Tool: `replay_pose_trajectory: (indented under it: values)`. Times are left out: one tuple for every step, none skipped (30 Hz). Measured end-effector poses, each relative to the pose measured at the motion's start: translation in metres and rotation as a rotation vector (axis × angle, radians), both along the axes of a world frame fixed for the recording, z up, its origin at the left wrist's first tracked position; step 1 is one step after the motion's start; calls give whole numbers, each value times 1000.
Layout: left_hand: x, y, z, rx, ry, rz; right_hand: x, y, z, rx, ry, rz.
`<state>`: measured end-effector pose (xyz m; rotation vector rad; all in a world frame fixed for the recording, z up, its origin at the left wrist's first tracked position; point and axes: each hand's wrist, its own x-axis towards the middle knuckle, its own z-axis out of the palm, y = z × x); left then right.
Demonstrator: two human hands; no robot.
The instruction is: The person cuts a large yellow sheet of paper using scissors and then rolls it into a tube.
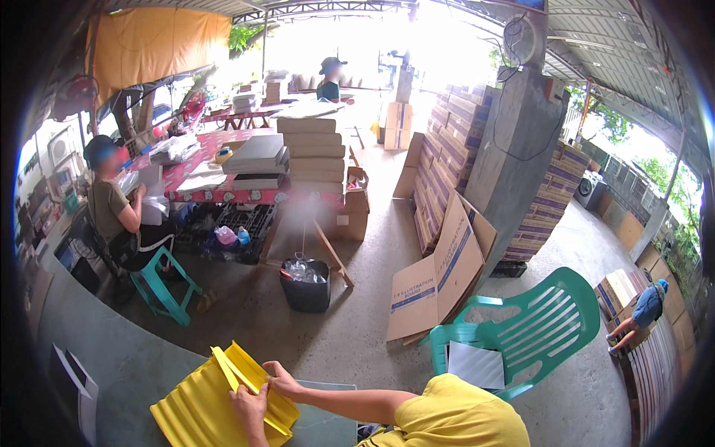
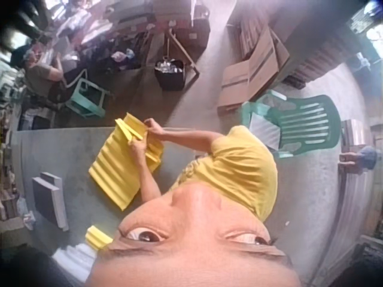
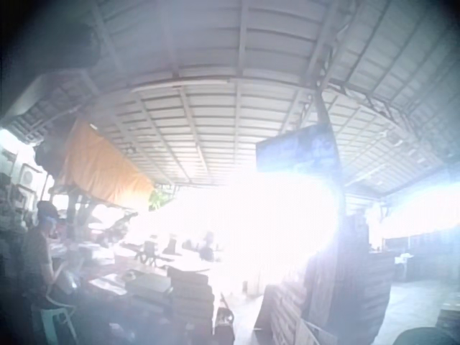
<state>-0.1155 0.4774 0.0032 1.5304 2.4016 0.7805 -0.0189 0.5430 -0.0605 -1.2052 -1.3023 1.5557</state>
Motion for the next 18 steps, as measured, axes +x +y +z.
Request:
replay_pose_trajectory:
  values:
    - [2,2,6,-40,11,0,3,3,-4,-56,143,50]
    - [5,3,10,-80,22,-1,9,6,-9,-111,287,98]
    - [5,4,16,-121,36,9,10,6,-6,-169,434,158]
    - [7,5,23,-171,49,-24,14,7,-3,-236,392,231]
    - [7,5,17,-159,48,8,20,8,-1,-304,350,302]
    - [5,6,8,-142,49,44,22,8,4,-367,308,379]
    - [4,9,0,-126,47,68,23,7,6,-328,347,349]
    - [1,10,-7,-121,6,34,22,3,7,-292,386,321]
    - [-5,9,-9,-122,-33,5,19,-1,8,-261,428,296]
    - [-9,7,-13,-124,-73,-19,17,-1,9,-253,427,260]
    - [-8,8,-17,-56,-65,-16,17,2,10,-220,404,276]
    - [-6,7,-15,7,-56,7,13,4,9,-197,381,310]
    - [-3,3,-14,61,-50,36,11,5,5,-183,354,349]
    - [0,4,-12,93,-62,30,11,9,0,-205,369,345]
    - [-8,1,-11,73,-45,18,9,13,5,36,135,472]
    - [4,13,-6,25,-37,-10,20,31,-15,823,-274,506]
    - [4,11,-3,38,-37,-9,19,29,-10,684,-196,550]
    - [8,20,-17,-5,-22,31,22,35,-14,576,-286,574]
